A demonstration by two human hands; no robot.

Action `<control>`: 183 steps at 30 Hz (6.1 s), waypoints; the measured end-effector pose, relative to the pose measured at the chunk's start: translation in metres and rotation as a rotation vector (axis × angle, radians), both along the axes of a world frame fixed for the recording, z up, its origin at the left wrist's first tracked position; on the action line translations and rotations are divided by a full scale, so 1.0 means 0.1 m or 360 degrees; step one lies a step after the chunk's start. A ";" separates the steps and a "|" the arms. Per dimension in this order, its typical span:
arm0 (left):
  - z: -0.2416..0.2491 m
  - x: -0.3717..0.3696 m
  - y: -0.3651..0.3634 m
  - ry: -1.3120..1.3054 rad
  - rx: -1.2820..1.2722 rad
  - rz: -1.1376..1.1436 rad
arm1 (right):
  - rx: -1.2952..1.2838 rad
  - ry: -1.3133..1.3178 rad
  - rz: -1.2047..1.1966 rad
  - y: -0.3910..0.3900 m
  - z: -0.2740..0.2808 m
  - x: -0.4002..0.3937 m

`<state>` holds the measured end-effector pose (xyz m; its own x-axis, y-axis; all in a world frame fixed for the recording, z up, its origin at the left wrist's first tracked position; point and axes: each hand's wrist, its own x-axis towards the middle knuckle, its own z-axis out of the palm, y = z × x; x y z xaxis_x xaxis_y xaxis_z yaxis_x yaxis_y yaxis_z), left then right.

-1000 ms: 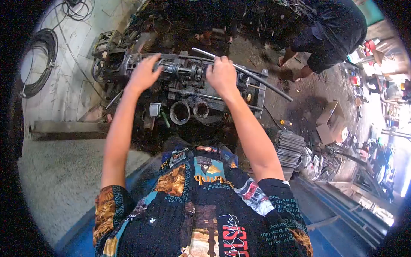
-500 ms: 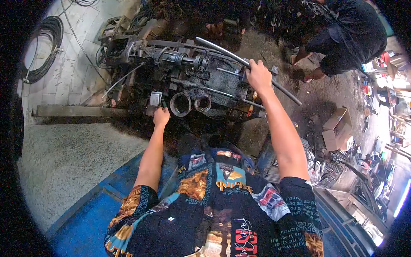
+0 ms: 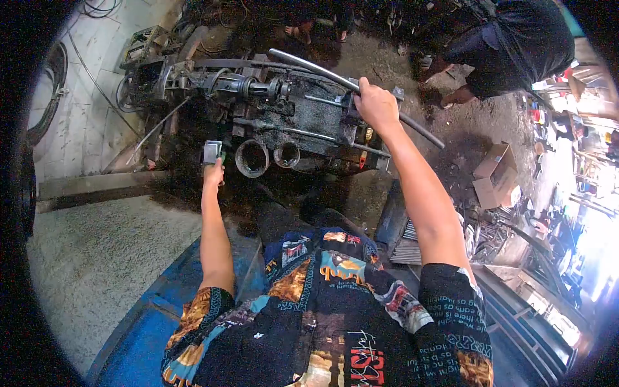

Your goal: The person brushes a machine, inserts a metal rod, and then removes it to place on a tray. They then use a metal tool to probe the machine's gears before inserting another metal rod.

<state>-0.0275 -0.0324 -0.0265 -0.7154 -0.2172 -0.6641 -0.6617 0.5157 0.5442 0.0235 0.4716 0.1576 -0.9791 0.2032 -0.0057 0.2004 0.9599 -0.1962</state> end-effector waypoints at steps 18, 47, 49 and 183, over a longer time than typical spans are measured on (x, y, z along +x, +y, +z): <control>1.39 -0.69 1.14 0.1243 -0.0259 -0.0976 | -0.1319 0.0992 -0.1047 -0.45 -1.10 0.83; 0.48 -2.05 2.16 0.1658 0.0597 -0.0833 | -0.2292 0.0541 -0.0712 0.12 -1.39 -0.38; 0.42 -2.08 2.12 0.1675 0.0517 -0.0929 | -0.2214 0.0582 -0.0623 0.09 -1.42 -0.43; 0.56 0.29 0.26 0.0304 -0.0724 -0.1000 | -0.1024 -0.0018 -0.0733 -2.06 -0.41 0.30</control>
<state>0.0012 -0.0066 0.0291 -0.8864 0.0446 -0.4607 -0.0897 0.9599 0.2655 0.0536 0.2652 0.1171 -0.7963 0.5416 -0.2695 0.5556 0.4783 -0.6801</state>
